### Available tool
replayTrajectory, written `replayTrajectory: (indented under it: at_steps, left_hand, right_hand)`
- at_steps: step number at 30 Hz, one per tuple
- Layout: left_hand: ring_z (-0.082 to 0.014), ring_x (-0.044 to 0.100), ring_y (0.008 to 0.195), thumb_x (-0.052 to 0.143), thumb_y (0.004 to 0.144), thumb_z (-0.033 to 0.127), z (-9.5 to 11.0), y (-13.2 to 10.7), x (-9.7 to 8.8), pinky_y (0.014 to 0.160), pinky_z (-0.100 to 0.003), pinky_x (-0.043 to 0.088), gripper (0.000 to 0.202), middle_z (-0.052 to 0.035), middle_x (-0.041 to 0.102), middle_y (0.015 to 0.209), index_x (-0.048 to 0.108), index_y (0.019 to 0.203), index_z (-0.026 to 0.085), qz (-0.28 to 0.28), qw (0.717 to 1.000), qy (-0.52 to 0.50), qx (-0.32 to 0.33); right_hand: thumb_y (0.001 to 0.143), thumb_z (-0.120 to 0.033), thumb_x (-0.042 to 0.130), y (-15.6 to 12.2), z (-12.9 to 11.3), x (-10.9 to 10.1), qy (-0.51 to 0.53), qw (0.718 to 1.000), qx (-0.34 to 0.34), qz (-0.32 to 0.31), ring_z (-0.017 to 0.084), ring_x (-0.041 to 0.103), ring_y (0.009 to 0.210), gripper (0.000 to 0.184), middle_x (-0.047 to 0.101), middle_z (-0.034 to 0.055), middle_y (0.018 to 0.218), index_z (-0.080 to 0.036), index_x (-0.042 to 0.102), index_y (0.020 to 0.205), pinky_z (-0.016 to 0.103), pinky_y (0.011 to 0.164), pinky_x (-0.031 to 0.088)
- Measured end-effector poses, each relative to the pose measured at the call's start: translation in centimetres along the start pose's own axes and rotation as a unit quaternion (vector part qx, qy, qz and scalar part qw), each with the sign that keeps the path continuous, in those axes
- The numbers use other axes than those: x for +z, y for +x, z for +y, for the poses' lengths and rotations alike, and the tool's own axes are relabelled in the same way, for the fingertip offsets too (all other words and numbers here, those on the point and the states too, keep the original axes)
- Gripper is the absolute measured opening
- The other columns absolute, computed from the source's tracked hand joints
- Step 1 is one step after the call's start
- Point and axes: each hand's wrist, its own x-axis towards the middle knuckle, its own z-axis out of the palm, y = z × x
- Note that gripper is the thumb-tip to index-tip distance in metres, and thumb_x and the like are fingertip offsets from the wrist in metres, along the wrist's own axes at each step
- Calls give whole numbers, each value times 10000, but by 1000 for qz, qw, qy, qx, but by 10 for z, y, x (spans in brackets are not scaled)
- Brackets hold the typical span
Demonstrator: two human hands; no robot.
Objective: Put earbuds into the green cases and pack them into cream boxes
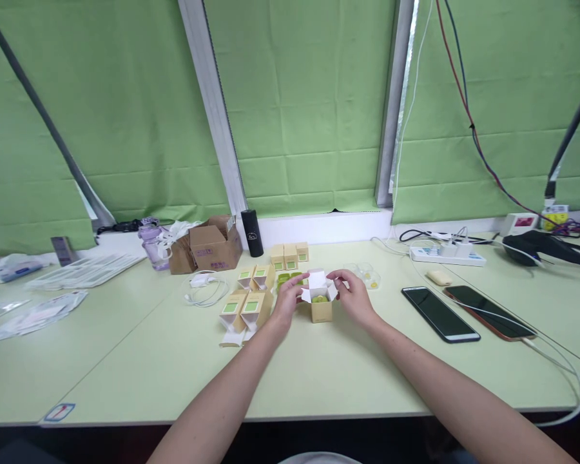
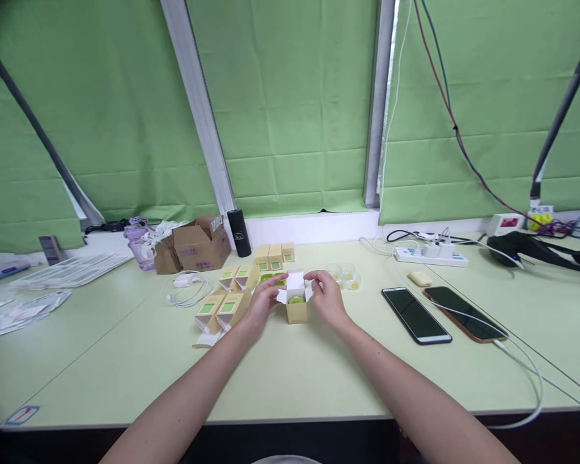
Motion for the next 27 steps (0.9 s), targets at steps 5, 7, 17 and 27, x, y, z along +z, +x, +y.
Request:
replayTrajectory:
  at_steps: [5, 7, 17, 27]
  left_hand:
    - [-194, 697, 840, 592, 702, 179, -2, 1, -1, 800, -306, 536, 584, -102, 799, 1029, 746, 1264, 147, 1, 1000, -11, 3]
    - [-197, 698, 866, 591, 710, 174, -3, 2, -1, 806, -308, 540, 567, -101, 796, 1044, 751, 1253, 155, 2, 1000, -8, 5]
    - [-203, 715, 931, 649, 732, 197, -1, -2, 4, 805, -297, 535, 482, -85, 774, 1106, 726, 1207, 191, -1, 999, 29, 13]
    - [-218, 727, 924, 692, 767, 242, -5, 1, 5, 786, -296, 507, 490, -59, 766, 918, 628, 1252, 210, -21, 999, 47, -2]
  right_hand:
    - [912, -322, 487, 3, 11, 2, 37, 998, 59, 4, 223, 655, 863, 260, 695, 109, 1066, -212, 677, 1050, 297, 555, 567]
    - [886, -325, 507, 4, 13, 4, 52, 995, 85, 5, 219, 655, 845, 260, 686, 110, 1063, -213, 671, 1053, 286, 523, 561]
    - [812, -340, 583, 3, 10, 8, 100, 984, 147, 18, 186, 619, 731, 283, 657, 82, 1011, -211, 648, 1056, 252, 444, 497]
    - [730, -326, 576, 2, -1, 6, 110, 975, 194, 5, 174, 618, 724, 367, 623, 59, 1005, -220, 606, 1080, 236, 443, 463]
